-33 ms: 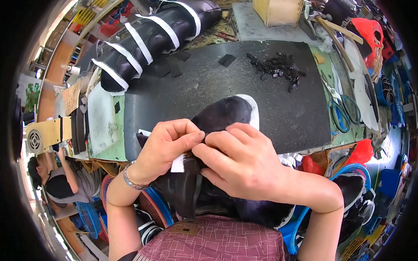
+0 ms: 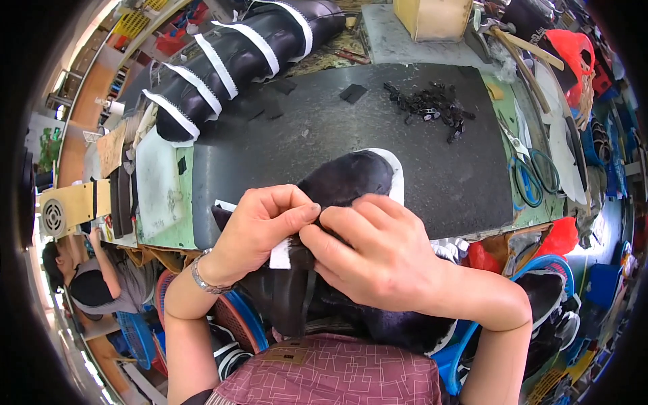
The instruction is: Trimming excess lining and material from shoe upper components using scissors.
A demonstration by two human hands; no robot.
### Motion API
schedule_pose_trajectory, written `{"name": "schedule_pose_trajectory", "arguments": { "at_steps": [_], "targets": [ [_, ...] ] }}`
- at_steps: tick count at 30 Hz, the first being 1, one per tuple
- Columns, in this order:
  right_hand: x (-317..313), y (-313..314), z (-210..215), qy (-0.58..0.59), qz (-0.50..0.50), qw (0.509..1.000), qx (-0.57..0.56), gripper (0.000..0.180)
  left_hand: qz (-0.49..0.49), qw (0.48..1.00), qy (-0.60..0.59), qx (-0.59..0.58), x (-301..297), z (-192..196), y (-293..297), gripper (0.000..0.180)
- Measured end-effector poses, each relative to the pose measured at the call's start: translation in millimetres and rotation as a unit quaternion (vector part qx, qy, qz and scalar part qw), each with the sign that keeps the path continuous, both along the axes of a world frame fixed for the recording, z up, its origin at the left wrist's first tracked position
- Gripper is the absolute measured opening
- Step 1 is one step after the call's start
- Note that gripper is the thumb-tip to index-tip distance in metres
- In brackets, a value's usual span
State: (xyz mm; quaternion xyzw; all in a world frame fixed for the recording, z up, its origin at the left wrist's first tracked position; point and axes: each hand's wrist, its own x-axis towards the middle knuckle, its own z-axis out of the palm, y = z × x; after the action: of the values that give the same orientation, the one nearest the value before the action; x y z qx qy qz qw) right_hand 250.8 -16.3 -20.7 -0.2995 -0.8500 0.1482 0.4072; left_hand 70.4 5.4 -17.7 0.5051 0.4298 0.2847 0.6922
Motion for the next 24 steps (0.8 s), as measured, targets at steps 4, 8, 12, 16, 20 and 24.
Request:
{"name": "schedule_pose_trajectory", "arguments": {
  "at_steps": [4,8,12,16,20,24],
  "targets": [
    [-2.8,3.3,-9.4,-0.056,-0.043,0.979,0.189,0.029,-0.002,1.000,0.001,0.022,0.9,-6.9,-2.5,0.018],
    [1.2,3.0,-15.6,-0.057,0.037,0.987,0.149,0.027,0.020,0.999,0.001,0.028,0.3,-13.3,-5.5,0.020],
    [1.1,-1.4,-22.0,-0.016,0.063,0.981,0.183,0.027,0.040,0.999,-0.003,0.033,2.3,-7.6,-3.3,0.021],
    [-0.9,-3.6,-28.1,0.003,0.028,0.981,0.189,0.025,0.018,0.999,-0.002,0.029,-0.4,-8.5,-0.8,0.022],
    [-2.8,-3.7,-30.1,0.000,0.012,0.979,0.205,0.025,0.019,0.999,-0.006,0.031,0.0,-8.9,0.7,0.022],
    [-2.5,-3.4,-29.6,-0.007,0.014,0.976,0.219,0.025,0.010,1.000,-0.012,0.015,-1.8,-6.9,1.8,0.017]
  ]
}}
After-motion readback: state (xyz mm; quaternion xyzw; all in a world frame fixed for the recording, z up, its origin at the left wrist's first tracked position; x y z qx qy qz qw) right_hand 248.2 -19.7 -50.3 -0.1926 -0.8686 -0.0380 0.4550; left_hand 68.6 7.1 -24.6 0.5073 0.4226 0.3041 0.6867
